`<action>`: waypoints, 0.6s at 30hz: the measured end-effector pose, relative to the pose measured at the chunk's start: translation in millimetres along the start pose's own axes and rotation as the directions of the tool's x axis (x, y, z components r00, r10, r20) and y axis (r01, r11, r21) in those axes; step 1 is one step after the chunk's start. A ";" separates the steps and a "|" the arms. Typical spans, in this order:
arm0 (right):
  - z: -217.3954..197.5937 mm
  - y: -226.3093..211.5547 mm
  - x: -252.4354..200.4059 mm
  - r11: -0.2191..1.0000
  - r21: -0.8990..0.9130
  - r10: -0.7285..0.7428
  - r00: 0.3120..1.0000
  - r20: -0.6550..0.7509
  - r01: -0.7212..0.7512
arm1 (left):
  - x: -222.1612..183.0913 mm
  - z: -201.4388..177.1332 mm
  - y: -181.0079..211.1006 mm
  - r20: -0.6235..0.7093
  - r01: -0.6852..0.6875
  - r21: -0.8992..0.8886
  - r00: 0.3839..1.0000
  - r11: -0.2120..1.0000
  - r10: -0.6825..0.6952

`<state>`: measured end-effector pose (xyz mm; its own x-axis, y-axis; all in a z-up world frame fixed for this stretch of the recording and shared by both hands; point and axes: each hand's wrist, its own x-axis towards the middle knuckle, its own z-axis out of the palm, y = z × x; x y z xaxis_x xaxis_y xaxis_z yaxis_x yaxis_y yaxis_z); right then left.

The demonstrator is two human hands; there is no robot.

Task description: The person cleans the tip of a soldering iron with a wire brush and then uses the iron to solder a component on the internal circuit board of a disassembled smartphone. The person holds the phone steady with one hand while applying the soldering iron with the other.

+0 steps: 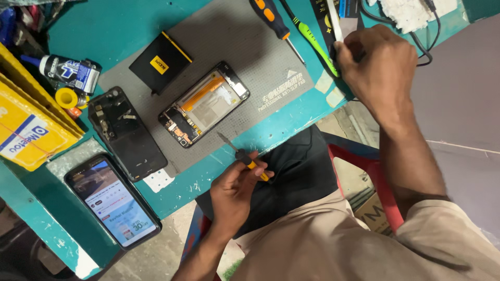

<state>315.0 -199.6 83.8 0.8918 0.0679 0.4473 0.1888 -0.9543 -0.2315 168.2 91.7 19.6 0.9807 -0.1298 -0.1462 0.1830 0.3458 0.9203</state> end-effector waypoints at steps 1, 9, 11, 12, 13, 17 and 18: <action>1.9 -3.9 -0.8 1.000 -0.018 -0.006 1.000 0.003 0.006 | -0.8 -1.1 -0.1 0.004 0.008 0.007 1.000 1.000 -0.008; 4.7 -11.2 3.4 0.992 0.096 -0.081 0.996 0.037 0.078 | -1.5 -1.4 -1.1 0.032 -0.045 -0.019 0.998 0.999 0.045; 3.3 -9.9 1.9 0.992 0.097 -0.080 0.995 0.054 0.075 | -1.7 -2.0 -1.3 0.029 -0.030 -0.013 0.999 0.999 0.031; 1.4 -8.2 0.6 0.992 0.098 -0.087 0.994 0.060 0.081 | -1.6 -2.2 -1.6 0.031 -0.030 -0.011 0.999 0.999 0.030; 1.1 -7.0 -0.3 0.991 0.099 -0.093 0.993 0.067 0.086 | -1.5 -2.2 -1.7 0.032 -0.029 -0.009 0.999 1.000 0.029; 7.9 -5.5 0.4 0.987 0.093 -0.138 0.989 0.054 0.133 | -1.2 -1.8 -1.2 0.037 -0.047 0.014 0.998 0.999 0.046; 12.6 -5.3 5.9 0.985 0.099 -0.148 0.988 0.048 0.142 | -1.1 -1.4 -1.0 0.031 -0.037 0.007 0.999 0.999 0.037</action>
<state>324.4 -190.5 76.8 0.8730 0.2222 0.4342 0.3537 -0.9014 -0.2497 167.0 92.8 18.4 0.9842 -0.1458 -0.1010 0.1461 0.3441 0.9275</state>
